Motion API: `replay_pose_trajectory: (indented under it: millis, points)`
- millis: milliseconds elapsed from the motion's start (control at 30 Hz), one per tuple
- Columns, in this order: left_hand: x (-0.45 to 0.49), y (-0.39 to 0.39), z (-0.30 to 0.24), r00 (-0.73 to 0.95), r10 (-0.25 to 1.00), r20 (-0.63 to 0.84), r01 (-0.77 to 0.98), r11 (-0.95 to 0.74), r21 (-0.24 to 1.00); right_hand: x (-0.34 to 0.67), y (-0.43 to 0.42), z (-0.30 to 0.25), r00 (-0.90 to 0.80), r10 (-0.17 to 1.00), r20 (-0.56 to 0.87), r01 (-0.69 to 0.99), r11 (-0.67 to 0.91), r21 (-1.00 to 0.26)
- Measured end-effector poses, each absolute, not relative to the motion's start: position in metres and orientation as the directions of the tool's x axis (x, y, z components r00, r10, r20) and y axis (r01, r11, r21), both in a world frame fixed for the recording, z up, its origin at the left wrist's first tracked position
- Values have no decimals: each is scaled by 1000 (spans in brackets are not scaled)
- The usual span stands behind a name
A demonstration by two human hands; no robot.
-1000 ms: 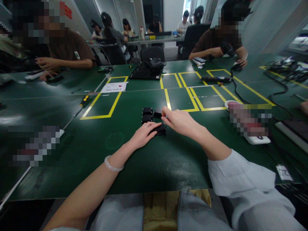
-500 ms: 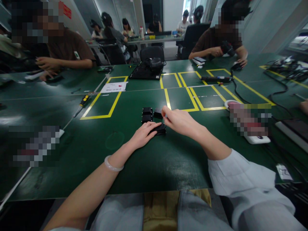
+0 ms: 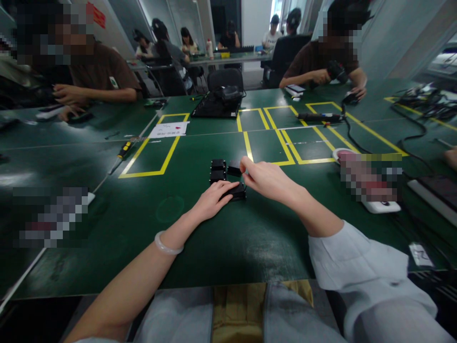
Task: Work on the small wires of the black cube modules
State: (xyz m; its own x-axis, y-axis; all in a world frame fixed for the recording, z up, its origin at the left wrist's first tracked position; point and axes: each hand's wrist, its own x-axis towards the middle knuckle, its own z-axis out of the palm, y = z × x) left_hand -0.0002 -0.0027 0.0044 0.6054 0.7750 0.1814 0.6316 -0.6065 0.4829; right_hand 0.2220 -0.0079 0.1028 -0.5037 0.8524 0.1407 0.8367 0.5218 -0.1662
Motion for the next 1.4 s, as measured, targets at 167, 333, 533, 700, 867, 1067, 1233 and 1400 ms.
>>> replay_pose_trajectory:
  millis: [167,333,533,700,867,1067,1233,1400]
  points:
    - [0,-3,4,606,774,185,628,-608,486,221,-9,103,-493,857,153,844,513,-156]
    - [0,-3,5,608,773,182,628,-608,485,220,-8,104,-487,864,126,850,503,-159]
    - [0,-4,7,609,774,176,628,-605,489,221,-7,102,-483,862,156,850,504,-151]
    - [0,-4,5,606,773,185,621,-606,497,221,-9,104,-484,863,145,854,502,-139]
    - [1,-4,7,609,773,178,623,-605,497,220,-8,105,-476,872,115,866,487,-109]
    - [1,-4,8,608,775,173,628,-602,492,221,-9,105,-486,865,122,855,500,-137]
    - [1,-3,7,606,775,179,627,-604,492,221,-9,105,-490,861,139,850,507,-141]
    - [1,-4,8,609,772,181,624,-607,492,221,-6,102,-479,865,148,862,496,-104]
